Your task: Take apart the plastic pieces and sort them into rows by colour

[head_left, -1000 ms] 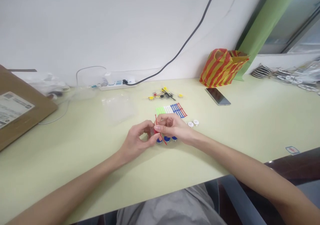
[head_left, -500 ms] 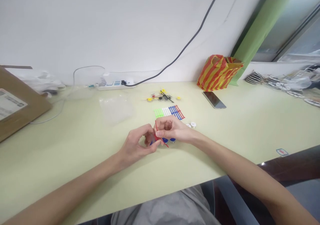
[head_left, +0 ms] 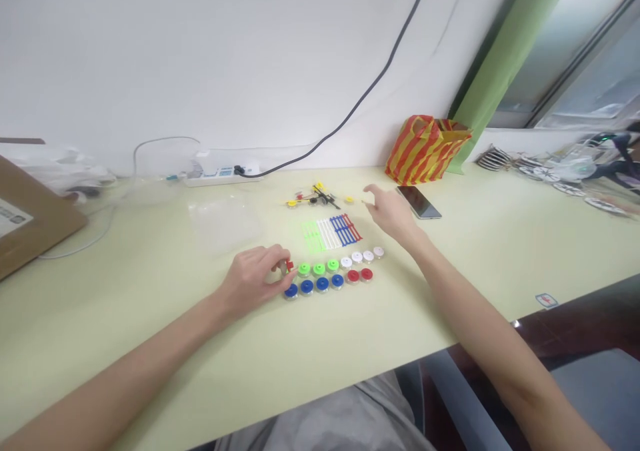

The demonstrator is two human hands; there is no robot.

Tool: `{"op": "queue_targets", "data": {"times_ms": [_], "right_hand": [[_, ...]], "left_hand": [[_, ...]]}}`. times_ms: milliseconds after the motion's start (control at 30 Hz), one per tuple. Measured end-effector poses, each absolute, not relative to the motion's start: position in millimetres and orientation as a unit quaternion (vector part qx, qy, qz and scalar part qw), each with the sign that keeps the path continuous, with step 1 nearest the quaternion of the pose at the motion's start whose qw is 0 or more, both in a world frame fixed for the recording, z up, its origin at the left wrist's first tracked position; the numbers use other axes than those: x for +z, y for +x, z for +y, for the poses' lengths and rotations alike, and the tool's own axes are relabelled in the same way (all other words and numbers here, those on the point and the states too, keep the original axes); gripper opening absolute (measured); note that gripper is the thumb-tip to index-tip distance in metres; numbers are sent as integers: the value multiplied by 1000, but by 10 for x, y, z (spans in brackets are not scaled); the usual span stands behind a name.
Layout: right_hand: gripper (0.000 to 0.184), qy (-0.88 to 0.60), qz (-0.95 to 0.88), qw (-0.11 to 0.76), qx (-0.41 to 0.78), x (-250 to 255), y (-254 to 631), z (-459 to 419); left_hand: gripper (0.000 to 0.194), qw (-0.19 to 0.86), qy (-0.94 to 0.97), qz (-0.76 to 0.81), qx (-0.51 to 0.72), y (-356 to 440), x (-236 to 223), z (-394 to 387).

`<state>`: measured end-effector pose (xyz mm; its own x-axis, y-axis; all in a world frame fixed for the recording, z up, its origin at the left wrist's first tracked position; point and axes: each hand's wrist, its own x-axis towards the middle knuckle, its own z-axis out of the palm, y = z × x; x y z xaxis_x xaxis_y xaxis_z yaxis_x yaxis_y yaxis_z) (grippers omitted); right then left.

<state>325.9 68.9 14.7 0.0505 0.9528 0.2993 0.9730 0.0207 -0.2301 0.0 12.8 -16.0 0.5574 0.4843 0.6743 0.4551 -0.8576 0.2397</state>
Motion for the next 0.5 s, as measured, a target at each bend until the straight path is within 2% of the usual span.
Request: {"op": "queue_targets", "data": {"times_ms": [67,167,300,400,500], "right_hand": [[33,-727,-681,88,-28,53,3382,779],[33,-726,-687,27,-8,-11,3447,816],[28,-686,-725,24,52,70,3515,803],[25,-657,-745,54,103,153,3624,813],[28,-669,-734,94,73,152,3694,852]], "left_hand": [[6,-5,885,262,384,-16,-183,159],[6,-17,891,255,376,-12,-194,163],[7,-23,893,255,370,4,-180,150],[6,-27,892,257,370,6,-172,153],[6,-31,893,258,368,5,-174,160]]}}
